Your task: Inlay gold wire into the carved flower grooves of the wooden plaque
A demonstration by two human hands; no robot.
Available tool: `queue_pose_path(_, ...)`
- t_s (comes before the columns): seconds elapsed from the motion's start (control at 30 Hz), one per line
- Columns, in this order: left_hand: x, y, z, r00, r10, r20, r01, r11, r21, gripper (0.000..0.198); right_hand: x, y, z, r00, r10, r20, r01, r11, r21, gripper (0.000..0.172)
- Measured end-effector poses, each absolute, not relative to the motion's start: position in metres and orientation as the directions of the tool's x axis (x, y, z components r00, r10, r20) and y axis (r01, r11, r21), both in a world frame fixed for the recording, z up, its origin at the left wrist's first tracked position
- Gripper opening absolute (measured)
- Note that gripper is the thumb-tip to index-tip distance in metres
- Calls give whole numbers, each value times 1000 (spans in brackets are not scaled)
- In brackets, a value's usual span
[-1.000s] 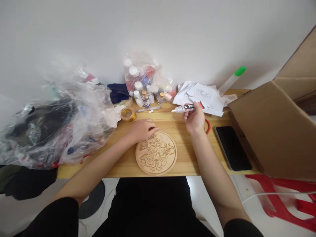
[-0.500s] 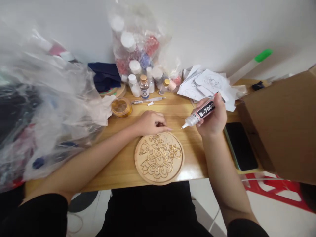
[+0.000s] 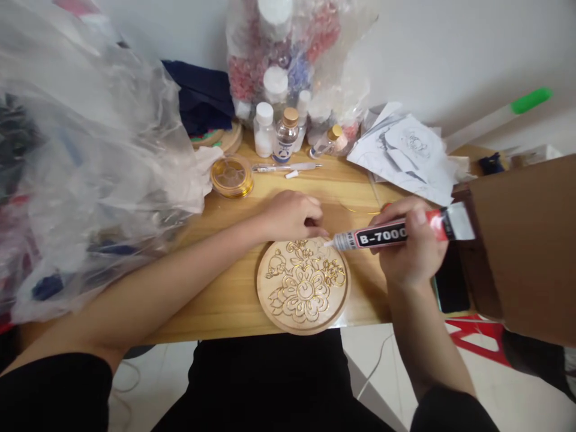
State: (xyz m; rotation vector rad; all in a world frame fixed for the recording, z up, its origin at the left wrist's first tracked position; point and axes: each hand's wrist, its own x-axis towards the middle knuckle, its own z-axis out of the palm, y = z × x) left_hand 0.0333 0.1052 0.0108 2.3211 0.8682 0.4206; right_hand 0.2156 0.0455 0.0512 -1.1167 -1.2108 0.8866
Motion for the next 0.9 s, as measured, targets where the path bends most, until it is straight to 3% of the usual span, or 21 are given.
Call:
queue_pose_path(0.17, 35, 105, 8, 727, 680, 97, 477, -601, 641, 23, 214, 40, 29, 128, 962, 242, 122, 226, -966, 44)
queue_pose_path(0.37, 36, 106, 5, 720, 684, 121, 475, -612, 632, 21, 210, 40, 20, 122, 934, 336, 216, 306, -927, 37)
queue_pose_path(0.57, 37, 105, 2, 710, 688, 151, 465, -619, 633, 21, 206, 42, 17, 171, 928, 332, 186, 301, -935, 39)
queue_pose_path(0.73, 35, 104, 0, 701, 686, 197, 428, -625, 653, 20, 206, 47, 20, 217, 953, 213, 93, 197, -976, 39)
queue_pose_path(0.83, 36, 104, -3, 655, 724, 217, 375, -560, 738, 6, 209, 54, 20, 160, 986, 57, -38, 64, -997, 43)
queue_pose_path(0.9, 40, 104, -5, 577, 787, 220, 318, -464, 827, 18, 212, 59, 20, 134, 991, -14, -114, 1, -993, 45)
